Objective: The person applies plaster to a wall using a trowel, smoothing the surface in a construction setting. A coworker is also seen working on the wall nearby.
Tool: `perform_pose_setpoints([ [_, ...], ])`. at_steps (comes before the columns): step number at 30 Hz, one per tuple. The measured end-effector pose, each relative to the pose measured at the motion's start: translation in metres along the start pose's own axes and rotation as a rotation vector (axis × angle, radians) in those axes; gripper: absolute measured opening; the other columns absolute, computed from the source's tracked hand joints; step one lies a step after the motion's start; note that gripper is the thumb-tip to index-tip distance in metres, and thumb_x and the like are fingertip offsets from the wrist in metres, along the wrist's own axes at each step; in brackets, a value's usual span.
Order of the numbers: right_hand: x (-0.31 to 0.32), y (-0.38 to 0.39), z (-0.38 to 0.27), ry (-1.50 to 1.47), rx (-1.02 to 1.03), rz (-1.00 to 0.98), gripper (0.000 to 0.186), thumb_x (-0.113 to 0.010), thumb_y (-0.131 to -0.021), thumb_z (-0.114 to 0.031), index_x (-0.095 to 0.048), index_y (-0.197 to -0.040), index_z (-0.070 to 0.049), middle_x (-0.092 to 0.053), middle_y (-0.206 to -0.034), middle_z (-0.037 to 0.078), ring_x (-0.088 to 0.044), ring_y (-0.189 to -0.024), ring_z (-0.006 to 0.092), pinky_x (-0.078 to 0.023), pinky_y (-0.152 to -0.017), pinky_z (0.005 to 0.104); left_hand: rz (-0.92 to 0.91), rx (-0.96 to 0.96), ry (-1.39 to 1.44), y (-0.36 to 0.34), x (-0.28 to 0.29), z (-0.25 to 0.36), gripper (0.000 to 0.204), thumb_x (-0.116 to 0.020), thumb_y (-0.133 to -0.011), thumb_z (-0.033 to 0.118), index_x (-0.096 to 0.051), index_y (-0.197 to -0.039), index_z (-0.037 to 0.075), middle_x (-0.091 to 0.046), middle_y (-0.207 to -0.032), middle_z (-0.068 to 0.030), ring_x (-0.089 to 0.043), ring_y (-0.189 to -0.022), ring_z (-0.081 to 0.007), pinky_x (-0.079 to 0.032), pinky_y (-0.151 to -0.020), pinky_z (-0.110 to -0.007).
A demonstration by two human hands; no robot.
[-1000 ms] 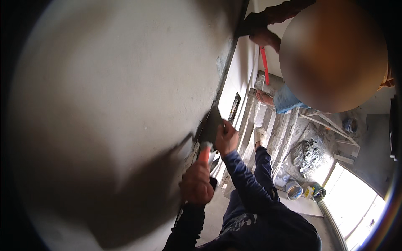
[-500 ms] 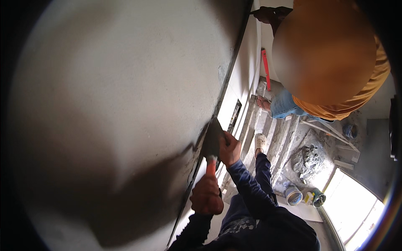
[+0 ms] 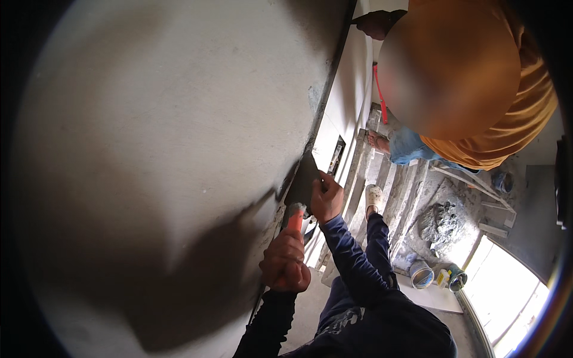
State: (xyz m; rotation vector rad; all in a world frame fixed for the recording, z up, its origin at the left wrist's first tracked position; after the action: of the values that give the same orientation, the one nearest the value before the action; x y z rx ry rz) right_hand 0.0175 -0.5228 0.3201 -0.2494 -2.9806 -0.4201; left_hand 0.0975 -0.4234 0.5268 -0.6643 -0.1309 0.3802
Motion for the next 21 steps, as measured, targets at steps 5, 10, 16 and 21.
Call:
perform_pose_setpoints([
  [5,-0.001,0.001,-0.009,0.051,0.03,-0.031,0.028,-0.059,-0.084,-0.02,-0.068,-0.104,-0.001,-0.067,-0.073,0.02,-0.069,-0.065,0.029,-0.052,-0.061,0.0368,0.038,-0.012,0.028,0.005,0.003,0.003,0.023,-0.055,-0.088,0.015,-0.045,-0.069,0.006,-0.049,-0.057,-0.0058,-0.043,-0.052,-0.0165,-0.044,-0.063,-0.041],
  [10,0.006,-0.013,0.0,0.033,0.016,0.04,0.03,-0.06,-0.084,-0.022,-0.069,-0.105,-0.002,-0.068,-0.074,0.021,-0.068,-0.067,0.0338,-0.053,-0.063,0.04,-0.142,0.086,-0.089,-0.008,-0.017,-0.007,0.023,-0.05,-0.084,0.012,-0.044,-0.063,0.005,-0.048,-0.058,-0.0063,-0.044,-0.052,-0.0171,-0.046,-0.065,-0.042],
  [16,0.002,-0.028,-0.012,0.05,-0.036,0.042,0.031,-0.063,-0.083,-0.021,-0.068,-0.105,0.0,-0.068,-0.075,0.019,-0.068,-0.067,0.0272,-0.051,-0.062,0.0352,-0.064,-0.023,-0.007,-0.036,-0.024,-0.012,0.026,-0.047,-0.087,0.01,-0.042,-0.062,0.005,-0.046,-0.056,-0.0061,-0.043,-0.05,-0.0163,-0.046,-0.057,-0.04],
  [21,0.008,-0.012,-0.001,0.01,0.061,0.021,0.031,-0.06,-0.082,-0.02,-0.068,-0.106,-0.002,-0.068,-0.073,0.019,-0.069,-0.068,0.03,-0.052,-0.062,0.039,-0.063,-0.01,-0.022,-0.022,-0.019,-0.008,0.026,-0.047,-0.085,0.008,-0.042,-0.06,0.003,-0.046,-0.055,-0.0059,-0.04,-0.047,-0.0163,-0.045,-0.056,-0.039],
])
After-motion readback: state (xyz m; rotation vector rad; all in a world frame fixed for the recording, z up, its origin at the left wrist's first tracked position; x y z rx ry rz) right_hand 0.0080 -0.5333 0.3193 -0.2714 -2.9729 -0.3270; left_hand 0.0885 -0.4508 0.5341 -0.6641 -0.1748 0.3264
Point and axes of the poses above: each hand's wrist, its own y-axis away from the middle knuckle, its own x-axis out of the back of the hand, z = x × y, the point moved 9 cm from there along -y, towards the middle knuckle
